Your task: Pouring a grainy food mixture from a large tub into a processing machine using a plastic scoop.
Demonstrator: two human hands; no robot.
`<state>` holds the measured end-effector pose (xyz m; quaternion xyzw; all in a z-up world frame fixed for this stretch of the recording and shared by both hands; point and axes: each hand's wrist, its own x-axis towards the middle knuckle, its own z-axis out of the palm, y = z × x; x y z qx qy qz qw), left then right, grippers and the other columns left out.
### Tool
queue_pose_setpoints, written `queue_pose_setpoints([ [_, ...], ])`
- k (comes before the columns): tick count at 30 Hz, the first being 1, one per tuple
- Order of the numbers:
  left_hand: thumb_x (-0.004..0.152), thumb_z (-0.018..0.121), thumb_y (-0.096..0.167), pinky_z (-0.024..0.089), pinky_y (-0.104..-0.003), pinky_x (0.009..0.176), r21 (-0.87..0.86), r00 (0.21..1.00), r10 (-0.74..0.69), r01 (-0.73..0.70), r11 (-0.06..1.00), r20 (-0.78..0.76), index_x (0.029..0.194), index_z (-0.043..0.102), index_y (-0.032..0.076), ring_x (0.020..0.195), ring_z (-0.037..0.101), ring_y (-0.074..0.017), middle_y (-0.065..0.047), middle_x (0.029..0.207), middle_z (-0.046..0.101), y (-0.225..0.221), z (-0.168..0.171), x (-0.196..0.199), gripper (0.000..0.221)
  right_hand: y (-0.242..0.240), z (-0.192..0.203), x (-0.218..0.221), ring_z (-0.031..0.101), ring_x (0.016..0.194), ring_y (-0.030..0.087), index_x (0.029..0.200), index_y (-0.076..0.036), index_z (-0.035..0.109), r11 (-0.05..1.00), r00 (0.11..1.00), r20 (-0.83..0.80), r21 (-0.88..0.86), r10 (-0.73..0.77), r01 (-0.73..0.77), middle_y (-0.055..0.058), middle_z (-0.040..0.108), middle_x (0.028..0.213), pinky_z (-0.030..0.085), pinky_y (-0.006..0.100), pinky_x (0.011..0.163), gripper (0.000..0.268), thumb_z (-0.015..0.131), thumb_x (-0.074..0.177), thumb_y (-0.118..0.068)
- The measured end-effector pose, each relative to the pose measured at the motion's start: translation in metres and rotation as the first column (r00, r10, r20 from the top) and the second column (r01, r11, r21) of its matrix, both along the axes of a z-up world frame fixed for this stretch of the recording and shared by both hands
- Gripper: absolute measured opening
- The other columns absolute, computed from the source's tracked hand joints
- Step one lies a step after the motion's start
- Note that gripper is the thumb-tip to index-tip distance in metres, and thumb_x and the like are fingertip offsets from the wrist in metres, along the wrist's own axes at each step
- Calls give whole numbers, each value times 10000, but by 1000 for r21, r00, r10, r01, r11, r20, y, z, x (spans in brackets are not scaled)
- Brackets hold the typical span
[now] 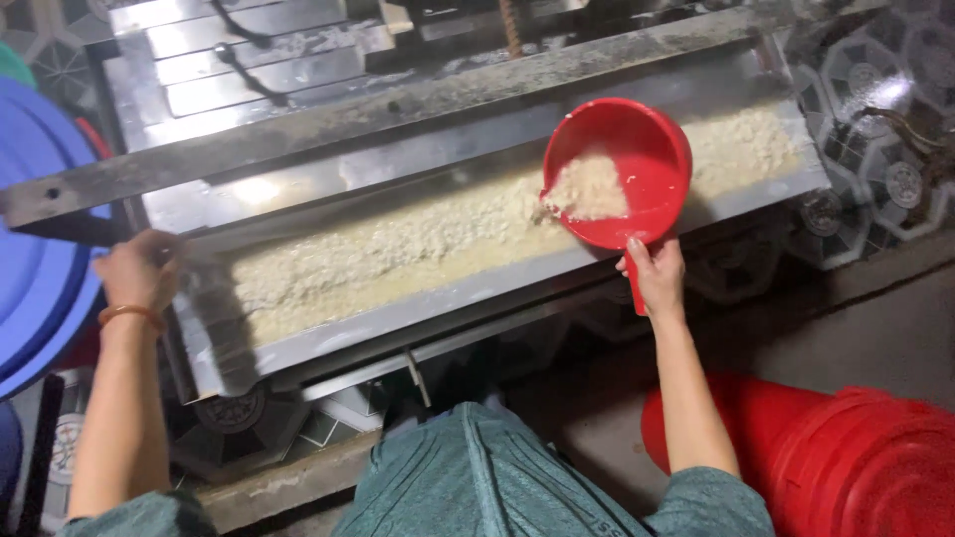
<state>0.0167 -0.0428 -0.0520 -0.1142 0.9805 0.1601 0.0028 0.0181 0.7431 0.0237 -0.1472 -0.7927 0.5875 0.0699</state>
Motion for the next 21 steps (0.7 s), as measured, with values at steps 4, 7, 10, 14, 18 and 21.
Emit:
queue_pose_setpoints([
  [4,1002,596,298,244,-627,1036,-105,999,25,-23,994,21,956,767,283,1024,702,-353,17,1027,784,28,30,-8,178,-41,15,15,656,610,150,1159,-38,530,998,999,0,-53,39,-39,119,659,795,560,275,553,224,644,1018,-171],
  [7,1078,586,217,241,-766,1086,-140,996,-36,46,989,77,1009,780,203,988,689,-418,-116,993,782,37,45,-10,206,-74,23,25,660,596,160,1097,-18,559,996,997,44,54,64,-66,121,671,701,573,290,574,246,657,1005,-225],
  [10,1151,497,288,285,-810,1048,-190,989,-93,114,975,117,1033,790,215,920,693,-419,-141,897,764,29,34,-11,324,-100,17,32,691,630,175,1301,1,501,993,998,47,108,47,-52,143,687,823,577,293,594,459,706,965,-235],
  [14,955,742,274,476,-578,937,-336,992,-130,125,934,8,1092,796,227,914,740,-296,-80,927,747,15,5,-11,155,-134,34,38,730,670,291,1422,25,459,957,995,55,275,86,-97,199,693,734,623,393,646,549,743,990,-162],
  [18,941,710,175,551,-585,873,72,999,-44,45,996,-14,1100,798,266,919,722,-419,-124,950,763,-2,-20,-21,203,-138,2,45,704,611,251,1289,3,533,960,991,78,254,104,-121,156,705,701,591,377,635,405,734,1012,-213],
  [21,926,717,174,565,-547,875,161,999,17,-10,987,-40,1080,801,276,950,725,-379,-74,1013,769,10,-6,-25,203,-173,14,52,714,619,236,1227,-27,545,950,987,101,272,128,-152,144,719,695,583,362,630,373,754,992,-229],
])
